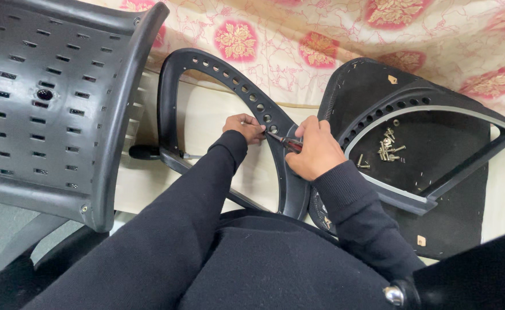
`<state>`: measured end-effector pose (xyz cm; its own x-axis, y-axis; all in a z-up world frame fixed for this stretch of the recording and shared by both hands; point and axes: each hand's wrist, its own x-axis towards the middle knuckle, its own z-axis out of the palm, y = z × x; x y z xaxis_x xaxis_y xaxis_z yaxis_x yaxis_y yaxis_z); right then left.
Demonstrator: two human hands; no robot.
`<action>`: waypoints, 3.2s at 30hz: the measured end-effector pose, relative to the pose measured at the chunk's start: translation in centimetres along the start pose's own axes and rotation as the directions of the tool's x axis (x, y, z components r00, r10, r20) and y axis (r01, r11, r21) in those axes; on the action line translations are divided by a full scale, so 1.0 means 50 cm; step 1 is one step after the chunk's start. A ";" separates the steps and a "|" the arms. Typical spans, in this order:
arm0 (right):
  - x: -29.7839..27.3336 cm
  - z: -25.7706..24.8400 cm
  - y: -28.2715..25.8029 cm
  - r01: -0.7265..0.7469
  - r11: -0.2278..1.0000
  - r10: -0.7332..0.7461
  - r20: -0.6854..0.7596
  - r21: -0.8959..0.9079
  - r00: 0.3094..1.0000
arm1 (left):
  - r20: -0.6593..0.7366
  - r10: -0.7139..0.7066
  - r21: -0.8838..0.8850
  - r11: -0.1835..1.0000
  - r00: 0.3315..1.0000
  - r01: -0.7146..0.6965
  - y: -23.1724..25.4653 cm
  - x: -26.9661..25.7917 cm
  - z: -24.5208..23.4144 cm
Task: The person assembles a black plastic chair by attaching a frame to the seat using a screwdriver and screws. They align the parts, insert screws, and tighten them sequentially.
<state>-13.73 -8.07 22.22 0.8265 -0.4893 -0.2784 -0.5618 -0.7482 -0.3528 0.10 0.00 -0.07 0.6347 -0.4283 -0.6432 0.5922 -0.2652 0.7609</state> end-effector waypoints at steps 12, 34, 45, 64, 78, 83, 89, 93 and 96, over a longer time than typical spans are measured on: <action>-0.032 -0.028 -0.055 0.155 0.986 -0.161 -0.131 -0.055 0.978 | -0.036 -0.031 0.024 0.999 0.999 0.032 0.010 -0.008 0.004; -0.021 -0.045 -0.046 0.144 0.988 -0.149 -0.124 -0.047 0.981 | 0.075 0.027 -0.090 0.996 0.997 -0.020 0.010 -0.024 -0.014; -0.007 -0.025 -0.064 -0.169 0.985 0.171 0.037 -0.038 0.985 | 0.110 -0.021 -0.036 0.999 0.994 0.025 0.011 -0.007 -0.017; -0.016 -0.049 -0.058 0.203 0.958 -0.239 -0.171 -0.200 0.956 | 0.017 -0.096 -0.136 0.986 0.995 0.098 0.023 -0.017 -0.004; -0.007 -0.036 -0.029 0.054 0.924 -0.053 0.012 -0.379 0.999 | 0.040 -0.109 -0.122 0.986 0.993 0.113 0.040 -0.026 -0.014; -0.012 -0.046 -0.035 0.114 0.953 -0.124 -0.016 -0.282 0.992 | 0.022 -0.051 -0.117 0.992 0.998 0.054 0.028 -0.028 -0.008; -0.023 -0.052 -0.044 0.243 0.923 -0.257 -0.006 -0.299 0.966 | -0.006 -0.067 -0.117 0.991 0.998 0.066 0.024 -0.019 0.000; -0.015 -0.046 -0.059 0.194 0.903 -0.182 0.068 -0.382 0.981 | -0.013 -0.110 -0.141 0.984 0.994 0.107 0.026 -0.015 0.002; -0.004 -0.035 -0.064 0.084 0.899 -0.047 0.097 -0.430 0.994 | 0.004 -0.123 -0.117 0.986 0.992 0.123 0.034 -0.015 -0.001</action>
<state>-12.02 -6.39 24.97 0.8445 -0.4082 -0.3467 -0.4201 -0.9064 0.0438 0.67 -0.09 1.69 0.5549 -0.3963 -0.7315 0.7196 -0.2126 0.6610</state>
